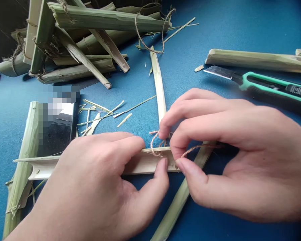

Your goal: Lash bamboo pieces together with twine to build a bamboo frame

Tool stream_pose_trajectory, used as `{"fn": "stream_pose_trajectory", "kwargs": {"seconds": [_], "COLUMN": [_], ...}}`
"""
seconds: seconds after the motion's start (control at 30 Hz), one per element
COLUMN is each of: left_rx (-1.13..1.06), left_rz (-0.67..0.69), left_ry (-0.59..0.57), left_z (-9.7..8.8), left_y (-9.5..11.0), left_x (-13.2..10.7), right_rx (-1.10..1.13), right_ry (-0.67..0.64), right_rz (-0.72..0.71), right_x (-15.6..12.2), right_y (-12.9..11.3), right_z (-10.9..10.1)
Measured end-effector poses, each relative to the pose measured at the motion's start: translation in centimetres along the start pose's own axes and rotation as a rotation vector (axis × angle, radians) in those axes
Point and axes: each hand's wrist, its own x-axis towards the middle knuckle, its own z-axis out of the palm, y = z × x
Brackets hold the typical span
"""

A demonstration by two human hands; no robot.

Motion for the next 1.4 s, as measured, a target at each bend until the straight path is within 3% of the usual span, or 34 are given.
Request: {"fn": "stream_pose_trajectory", "kwargs": {"seconds": [0.2,0.4,0.67,1.4], "left_rx": [0.072,-0.011,0.021,0.011], "left_rz": [-0.009,0.006,0.000,-0.035], "left_ry": [0.032,-0.028,0.005,-0.009], "left_z": [0.11,0.01,0.11,0.28], "left_y": [-0.09,-0.01,-0.06,-0.02], "left_x": [-0.08,-0.04,0.04,-0.12], "right_rx": [-0.012,-0.029,0.044,0.008], "right_ry": [-0.001,0.005,-0.028,0.005], "right_rz": [-0.022,-0.020,0.042,0.016], "right_x": [-0.09,0.19,-0.13,0.01], "right_y": [0.09,0.06,0.16,-0.04], "right_z": [-0.07,0.06,0.02,0.18]}}
